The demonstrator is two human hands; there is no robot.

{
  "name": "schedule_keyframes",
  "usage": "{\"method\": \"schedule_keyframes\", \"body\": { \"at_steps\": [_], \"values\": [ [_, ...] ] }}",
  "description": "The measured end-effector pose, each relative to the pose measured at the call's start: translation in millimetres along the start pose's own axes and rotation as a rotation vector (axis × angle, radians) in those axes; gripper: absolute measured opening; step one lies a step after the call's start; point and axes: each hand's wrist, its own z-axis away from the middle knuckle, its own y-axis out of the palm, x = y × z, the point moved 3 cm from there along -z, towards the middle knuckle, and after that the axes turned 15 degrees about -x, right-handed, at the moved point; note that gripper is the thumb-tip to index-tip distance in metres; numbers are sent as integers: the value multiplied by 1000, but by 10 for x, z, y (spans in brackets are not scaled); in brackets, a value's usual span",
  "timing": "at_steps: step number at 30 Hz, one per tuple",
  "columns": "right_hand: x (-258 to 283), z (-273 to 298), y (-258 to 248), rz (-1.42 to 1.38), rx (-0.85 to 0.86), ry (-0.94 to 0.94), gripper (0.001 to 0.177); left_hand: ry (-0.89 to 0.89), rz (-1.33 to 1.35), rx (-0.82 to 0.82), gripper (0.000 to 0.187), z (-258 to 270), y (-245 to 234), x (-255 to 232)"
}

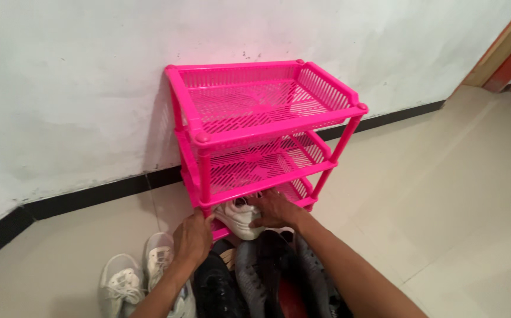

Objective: The person removes several pairs of shoes from a pink three-tier plastic shoe rack and places them on the floor. Then, using a cloth, the person wipes each shelf and the frame of the rack.

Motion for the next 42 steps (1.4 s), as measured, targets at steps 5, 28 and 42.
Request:
{"method": "schedule_keyframes", "body": {
  "at_steps": [5,28,42],
  "values": [
    [-179,212,-338,17,-59,-70,90,-2,-18,-1,34,12,19,6],
    [-649,1607,-1737,-207,7,318,86,101,-220,-58,29,193,283,63],
    [-1476,2850,-1036,-94,-309,474,58,376,326,87,34,345,273,-1581]
  ]
}}
